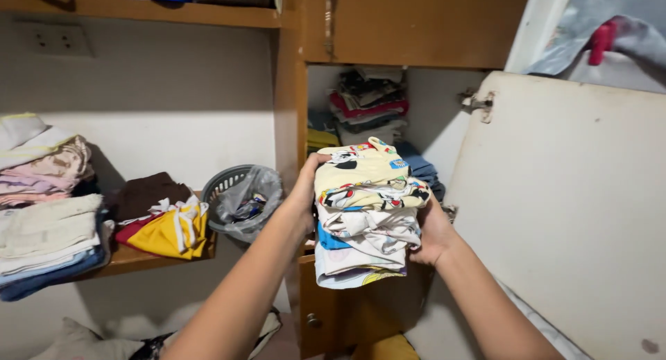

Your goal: Sort and organize a stack of folded clothes into a wooden wardrobe cabinet.

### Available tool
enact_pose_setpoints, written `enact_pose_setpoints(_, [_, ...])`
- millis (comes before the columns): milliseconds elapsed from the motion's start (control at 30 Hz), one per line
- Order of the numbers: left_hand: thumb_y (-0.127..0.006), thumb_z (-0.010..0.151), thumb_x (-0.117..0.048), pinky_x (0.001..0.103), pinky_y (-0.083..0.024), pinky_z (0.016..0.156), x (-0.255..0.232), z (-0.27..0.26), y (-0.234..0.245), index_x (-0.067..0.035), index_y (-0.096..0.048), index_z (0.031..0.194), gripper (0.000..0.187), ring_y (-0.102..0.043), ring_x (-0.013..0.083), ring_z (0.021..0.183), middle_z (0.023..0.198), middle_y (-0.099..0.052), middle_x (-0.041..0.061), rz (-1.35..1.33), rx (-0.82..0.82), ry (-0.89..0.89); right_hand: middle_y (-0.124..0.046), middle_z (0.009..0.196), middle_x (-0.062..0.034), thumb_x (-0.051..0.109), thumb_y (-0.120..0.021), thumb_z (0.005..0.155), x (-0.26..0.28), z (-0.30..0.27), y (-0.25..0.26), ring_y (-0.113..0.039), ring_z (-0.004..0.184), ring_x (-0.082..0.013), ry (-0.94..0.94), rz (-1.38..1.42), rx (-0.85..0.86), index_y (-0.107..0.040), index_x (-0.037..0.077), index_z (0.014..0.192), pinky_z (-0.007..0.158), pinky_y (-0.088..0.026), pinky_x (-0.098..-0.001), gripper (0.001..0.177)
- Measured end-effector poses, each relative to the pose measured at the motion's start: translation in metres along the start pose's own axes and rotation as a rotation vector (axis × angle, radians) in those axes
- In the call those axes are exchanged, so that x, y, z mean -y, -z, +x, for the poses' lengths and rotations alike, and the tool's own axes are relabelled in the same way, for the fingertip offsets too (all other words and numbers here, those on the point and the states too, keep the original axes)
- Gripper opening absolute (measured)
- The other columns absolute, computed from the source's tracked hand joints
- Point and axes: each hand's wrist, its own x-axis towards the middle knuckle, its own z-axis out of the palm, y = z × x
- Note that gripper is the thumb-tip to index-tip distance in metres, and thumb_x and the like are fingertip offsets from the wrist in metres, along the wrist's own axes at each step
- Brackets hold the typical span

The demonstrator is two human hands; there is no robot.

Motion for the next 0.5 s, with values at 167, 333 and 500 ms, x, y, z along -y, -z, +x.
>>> enact_pose_setpoints(167, [-0.060, 0.070, -0.062, 0.044, -0.054, 0.090, 0.016, 0.040, -0.023, -0.009, -0.064, 0.126, 0.078, -0.070, 0.0294, 0.102, 0.116, -0.072, 0.014, 0.003, -0.128, -0.126, -0.067, 0.136, -0.0128, 0.072, -0.044, 0.086, 0.023, -0.002, 0.029, -0.064, 0.120, -0.0322, 0.046, 0.071, -0.118, -0.065, 0.010, 0.134, 0.106, -0.047, -0.0499, 0.081])
enact_pose_setpoints(333, [-0.057, 0.071, -0.065, 0.055, -0.048, 0.091, 0.035, 0.096, -0.006, -0.009, -0.057, 0.123, 0.077, -0.060, 0.0322, 0.105, 0.116, -0.062, 0.016, -0.092, -0.354, -0.007, -0.067, 0.135, -0.0126, 0.068, -0.048, 0.084, 0.033, 0.025, 0.058, -0.064, 0.120, -0.0330, 0.098, 0.144, -0.188, -0.065, 0.011, 0.133, 0.107, -0.047, -0.0521, 0.077])
enact_pose_setpoints(500, [-0.058, 0.078, -0.059, 0.061, -0.049, 0.096, 0.046, 0.166, 0.031, -0.007, -0.055, 0.118, 0.066, -0.063, 0.0371, 0.108, 0.117, -0.065, 0.019, -0.402, -0.306, 0.059, -0.067, 0.135, -0.0143, 0.069, -0.047, 0.082, 0.039, 0.079, 0.074, -0.063, 0.121, -0.0358, 0.154, 0.187, -0.208, -0.065, 0.011, 0.132, 0.107, -0.046, -0.0572, 0.079])
